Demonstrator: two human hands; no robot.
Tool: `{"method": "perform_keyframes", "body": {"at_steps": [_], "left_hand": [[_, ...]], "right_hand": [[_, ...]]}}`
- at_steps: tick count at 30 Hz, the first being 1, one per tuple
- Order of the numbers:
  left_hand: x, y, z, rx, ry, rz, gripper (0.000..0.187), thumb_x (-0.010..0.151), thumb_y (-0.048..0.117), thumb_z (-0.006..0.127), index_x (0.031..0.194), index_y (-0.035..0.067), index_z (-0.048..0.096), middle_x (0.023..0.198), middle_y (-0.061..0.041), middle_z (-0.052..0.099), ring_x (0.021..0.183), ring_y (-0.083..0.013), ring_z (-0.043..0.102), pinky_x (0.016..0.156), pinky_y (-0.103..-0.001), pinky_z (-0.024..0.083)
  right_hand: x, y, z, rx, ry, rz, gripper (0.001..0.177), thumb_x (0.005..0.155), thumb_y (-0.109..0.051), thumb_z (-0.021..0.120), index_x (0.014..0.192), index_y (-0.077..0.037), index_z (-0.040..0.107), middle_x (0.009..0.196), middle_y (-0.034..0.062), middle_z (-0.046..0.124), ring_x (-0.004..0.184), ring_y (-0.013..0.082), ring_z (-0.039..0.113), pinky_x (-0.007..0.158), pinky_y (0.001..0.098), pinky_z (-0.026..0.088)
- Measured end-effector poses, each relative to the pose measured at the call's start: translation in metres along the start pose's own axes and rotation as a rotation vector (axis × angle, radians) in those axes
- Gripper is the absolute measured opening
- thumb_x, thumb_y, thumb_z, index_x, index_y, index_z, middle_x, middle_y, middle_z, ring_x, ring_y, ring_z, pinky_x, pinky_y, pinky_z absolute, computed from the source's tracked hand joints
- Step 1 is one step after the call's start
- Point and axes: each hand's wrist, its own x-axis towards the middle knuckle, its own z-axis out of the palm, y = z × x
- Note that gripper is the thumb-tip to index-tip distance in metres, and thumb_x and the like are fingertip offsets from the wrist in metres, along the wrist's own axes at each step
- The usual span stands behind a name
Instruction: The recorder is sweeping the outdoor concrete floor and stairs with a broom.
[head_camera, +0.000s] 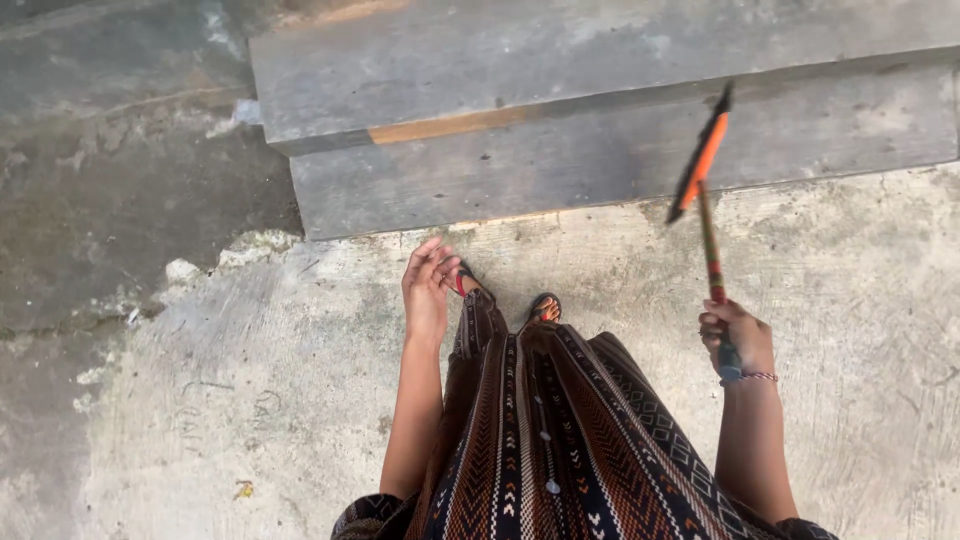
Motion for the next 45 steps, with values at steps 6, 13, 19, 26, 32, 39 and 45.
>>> {"method": "perform_keyframes", "body": {"at_steps": [6, 13, 19, 26, 32, 39, 45], "left_hand": [[-0.014, 0.003, -0.006, -0.026, 0.028, -0.052, 0.028, 0.102, 0.015, 0.058, 0.129, 0.006, 0.062, 0.114, -0.008, 0.069, 0.097, -0.0167, 0.066, 0.086, -0.031, 0.053], [-0.018, 0.043, -0.034, 0.059, 0.046, -0.011, 0.032, 0.102, 0.017, 0.056, 0.131, 0.007, 0.061, 0.116, -0.007, 0.068, 0.1, -0.0164, 0.065, 0.091, -0.031, 0.053], [-0.012, 0.079, -0.077, 0.07, 0.116, -0.014, 0.031, 0.101, 0.017, 0.057, 0.13, 0.008, 0.061, 0.116, -0.007, 0.068, 0.099, -0.0168, 0.066, 0.091, -0.031, 0.052], [-0.001, 0.126, -0.124, 0.046, 0.134, 0.011, 0.03, 0.102, 0.018, 0.056, 0.13, 0.008, 0.06, 0.115, -0.006, 0.068, 0.099, -0.0157, 0.066, 0.092, -0.03, 0.052], [0.015, 0.155, -0.161, 0.008, 0.111, 0.051, 0.03, 0.102, 0.017, 0.056, 0.13, 0.007, 0.059, 0.116, -0.007, 0.069, 0.1, -0.0155, 0.066, 0.091, -0.03, 0.051], [0.028, 0.182, -0.187, 0.05, 0.122, 0.025, 0.03, 0.102, 0.018, 0.057, 0.13, 0.007, 0.06, 0.115, -0.007, 0.069, 0.099, -0.0154, 0.066, 0.091, -0.03, 0.052], [0.054, 0.185, -0.192, 0.073, 0.074, -0.006, 0.029, 0.102, 0.019, 0.058, 0.129, 0.007, 0.062, 0.115, -0.007, 0.068, 0.099, -0.0159, 0.066, 0.091, -0.03, 0.052]], "right_hand": [[0.106, -0.009, 0.019, -0.313, 0.246, -0.328, 0.024, 0.088, 0.0, 0.066, 0.111, 0.007, 0.062, 0.073, 0.008, 0.059, 0.053, 0.0162, 0.057, 0.045, 0.031, 0.047], [0.239, 0.071, 0.073, -0.814, 0.2, -0.409, 0.02, 0.084, -0.005, 0.074, 0.082, 0.013, 0.066, 0.075, 0.0157, 0.069, 0.062, 0.0223, 0.07, 0.048, 0.0379, 0.051], [0.126, 0.261, 0.225, -1.265, -0.118, -0.408, 0.043, 0.077, -0.009, 0.058, 0.116, 0.007, 0.066, 0.087, 0.0297, 0.072, 0.08, 0.0415, 0.076, 0.072, 0.0477, 0.063], [0.031, 0.297, 0.379, -1.287, -0.372, 0.044, 0.054, 0.096, -0.012, 0.065, 0.145, 0.0, 0.046, 0.084, 0.018, 0.073, 0.058, 0.0196, 0.07, 0.05, 0.0307, 0.059], [0.049, 0.32, 0.453, -0.828, -0.824, 0.195, 0.051, 0.092, 0.0, 0.073, 0.141, 0.011, 0.063, 0.072, 0.0068, 0.064, 0.051, 0.0055, 0.056, 0.042, 0.0188, 0.046], [0.067, 0.311, 0.478, -0.092, -0.67, 0.704, 0.051, 0.096, -0.003, 0.063, 0.141, 0.01, 0.042, 0.07, 0.0043, 0.057, 0.044, 0.0054, 0.045, 0.034, 0.014, 0.036], [0.092, 0.255, 0.348, 0.302, -0.482, 0.63, 0.036, 0.099, 0.0, 0.063, 0.129, 0.01, 0.045, 0.069, 0.003, 0.055, 0.043, 0.0067, 0.048, 0.032, 0.0138, 0.041]]}}
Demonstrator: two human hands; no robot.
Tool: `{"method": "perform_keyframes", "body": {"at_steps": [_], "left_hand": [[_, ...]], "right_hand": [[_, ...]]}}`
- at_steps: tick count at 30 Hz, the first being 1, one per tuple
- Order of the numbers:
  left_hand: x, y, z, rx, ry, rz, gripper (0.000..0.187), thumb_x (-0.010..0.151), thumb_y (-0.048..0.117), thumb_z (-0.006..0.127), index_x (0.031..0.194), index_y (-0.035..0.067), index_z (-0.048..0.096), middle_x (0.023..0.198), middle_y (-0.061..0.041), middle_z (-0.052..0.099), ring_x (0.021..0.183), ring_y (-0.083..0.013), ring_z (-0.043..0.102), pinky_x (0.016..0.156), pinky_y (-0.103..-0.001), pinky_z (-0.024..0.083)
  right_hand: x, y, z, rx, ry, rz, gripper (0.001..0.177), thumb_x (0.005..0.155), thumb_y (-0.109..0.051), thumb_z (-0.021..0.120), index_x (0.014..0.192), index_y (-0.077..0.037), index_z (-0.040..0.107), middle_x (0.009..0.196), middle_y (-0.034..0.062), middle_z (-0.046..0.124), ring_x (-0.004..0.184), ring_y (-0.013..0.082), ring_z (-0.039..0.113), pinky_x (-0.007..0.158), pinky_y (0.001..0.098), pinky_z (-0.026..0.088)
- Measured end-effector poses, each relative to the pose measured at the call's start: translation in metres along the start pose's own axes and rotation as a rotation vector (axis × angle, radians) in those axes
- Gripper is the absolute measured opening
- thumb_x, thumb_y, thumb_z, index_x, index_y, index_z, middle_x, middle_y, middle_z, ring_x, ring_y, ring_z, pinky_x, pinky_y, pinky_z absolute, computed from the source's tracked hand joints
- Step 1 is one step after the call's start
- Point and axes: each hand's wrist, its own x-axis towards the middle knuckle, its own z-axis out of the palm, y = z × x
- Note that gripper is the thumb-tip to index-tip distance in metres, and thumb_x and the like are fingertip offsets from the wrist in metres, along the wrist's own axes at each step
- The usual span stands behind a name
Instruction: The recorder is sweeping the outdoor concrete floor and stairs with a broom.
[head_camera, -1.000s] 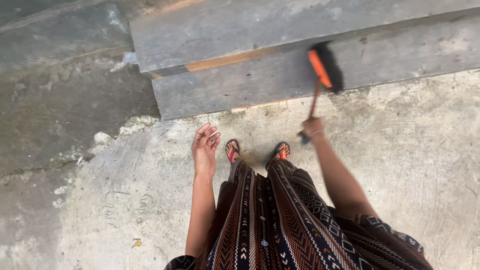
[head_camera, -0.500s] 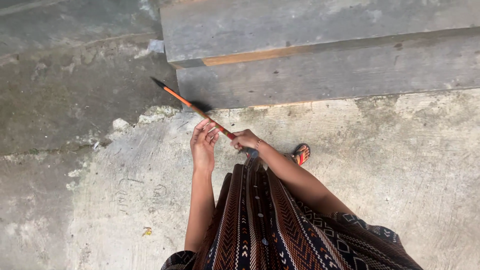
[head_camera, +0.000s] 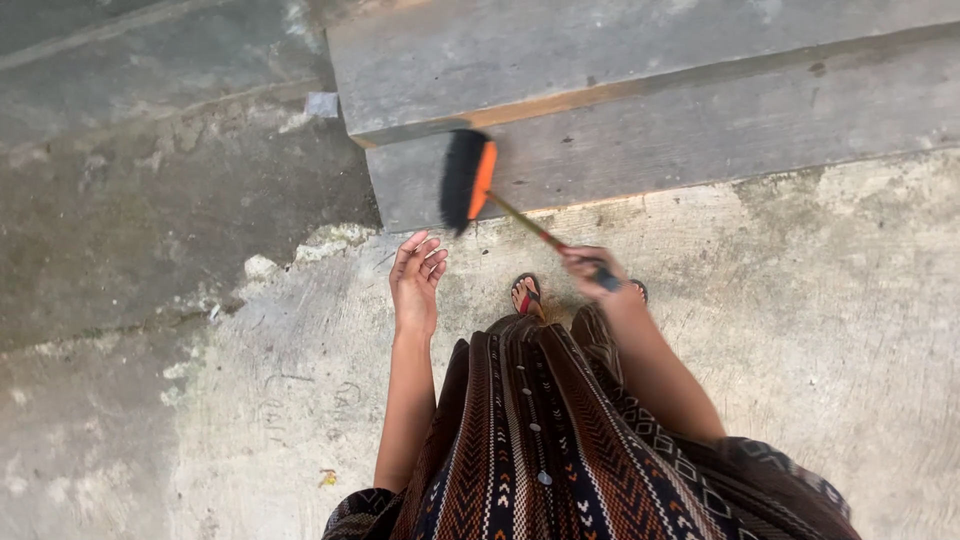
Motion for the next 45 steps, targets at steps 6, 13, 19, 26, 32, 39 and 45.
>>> {"method": "perform_keyframes", "body": {"at_steps": [6, 13, 19, 26, 32, 39, 45], "left_hand": [[0.021, -0.011, 0.027, 0.023, -0.084, -0.059, 0.029, 0.102, 0.019, 0.058, 0.128, 0.008, 0.062, 0.115, -0.006, 0.068, 0.099, -0.0158, 0.067, 0.09, -0.03, 0.053], [0.025, -0.021, 0.042, 0.022, -0.185, -0.077, 0.029, 0.101, 0.018, 0.061, 0.128, 0.008, 0.064, 0.113, -0.007, 0.069, 0.098, -0.0161, 0.068, 0.09, -0.031, 0.055], [0.017, -0.023, 0.022, -0.015, -0.188, -0.074, 0.03, 0.102, 0.019, 0.058, 0.129, 0.008, 0.063, 0.115, -0.006, 0.069, 0.099, -0.0159, 0.067, 0.09, -0.031, 0.054], [0.006, -0.01, 0.004, 0.033, -0.095, -0.036, 0.03, 0.103, 0.017, 0.057, 0.131, 0.007, 0.06, 0.114, -0.008, 0.068, 0.1, -0.0165, 0.067, 0.092, -0.031, 0.054], [0.004, -0.006, -0.009, -0.058, -0.044, -0.012, 0.031, 0.102, 0.016, 0.056, 0.132, 0.006, 0.06, 0.115, -0.007, 0.068, 0.099, -0.0157, 0.066, 0.092, -0.03, 0.053], [0.003, -0.01, -0.005, -0.034, -0.05, -0.016, 0.032, 0.102, 0.017, 0.057, 0.132, 0.006, 0.059, 0.117, -0.007, 0.068, 0.099, -0.0161, 0.066, 0.091, -0.03, 0.052], [0.013, -0.015, 0.02, 0.035, -0.114, -0.076, 0.032, 0.103, 0.017, 0.056, 0.133, 0.006, 0.059, 0.117, -0.006, 0.067, 0.1, -0.0155, 0.066, 0.09, -0.03, 0.052]], "right_hand": [[-0.134, -0.035, -0.088, 0.308, -0.1, -0.295, 0.046, 0.101, 0.003, 0.057, 0.142, 0.014, 0.038, 0.073, 0.0015, 0.053, 0.047, 0.0054, 0.049, 0.034, 0.0129, 0.044], [-0.166, 0.0, -0.04, -0.303, 0.52, -0.692, 0.041, 0.094, 0.001, 0.063, 0.131, 0.014, 0.051, 0.072, 0.0036, 0.054, 0.052, 0.0101, 0.05, 0.039, 0.0223, 0.04], [-0.086, -0.021, -0.027, -0.59, 0.72, -0.844, 0.031, 0.088, 0.006, 0.063, 0.118, 0.013, 0.064, 0.074, 0.0122, 0.062, 0.053, 0.0171, 0.06, 0.045, 0.0306, 0.056], [-0.005, 0.089, 0.065, -1.019, 0.738, -0.4, 0.039, 0.098, -0.001, 0.054, 0.134, 0.014, 0.05, 0.092, 0.0319, 0.068, 0.052, 0.0229, 0.068, 0.04, 0.0274, 0.058], [0.05, 0.164, 0.074, -1.518, 0.408, -0.163, 0.043, 0.085, 0.003, 0.064, 0.127, 0.002, 0.064, 0.081, 0.0167, 0.072, 0.052, 0.0179, 0.065, 0.047, 0.0303, 0.058], [0.087, 0.157, 0.086, -1.189, -0.038, 0.0, 0.022, 0.084, -0.003, 0.073, 0.104, 0.005, 0.069, 0.07, 0.0092, 0.064, 0.049, 0.0118, 0.057, 0.041, 0.0243, 0.045], [0.052, 0.108, 0.058, -0.679, -0.078, 0.12, 0.043, 0.091, -0.003, 0.065, 0.13, 0.007, 0.049, 0.067, 0.0027, 0.056, 0.044, 0.0063, 0.046, 0.035, 0.0199, 0.035]]}}
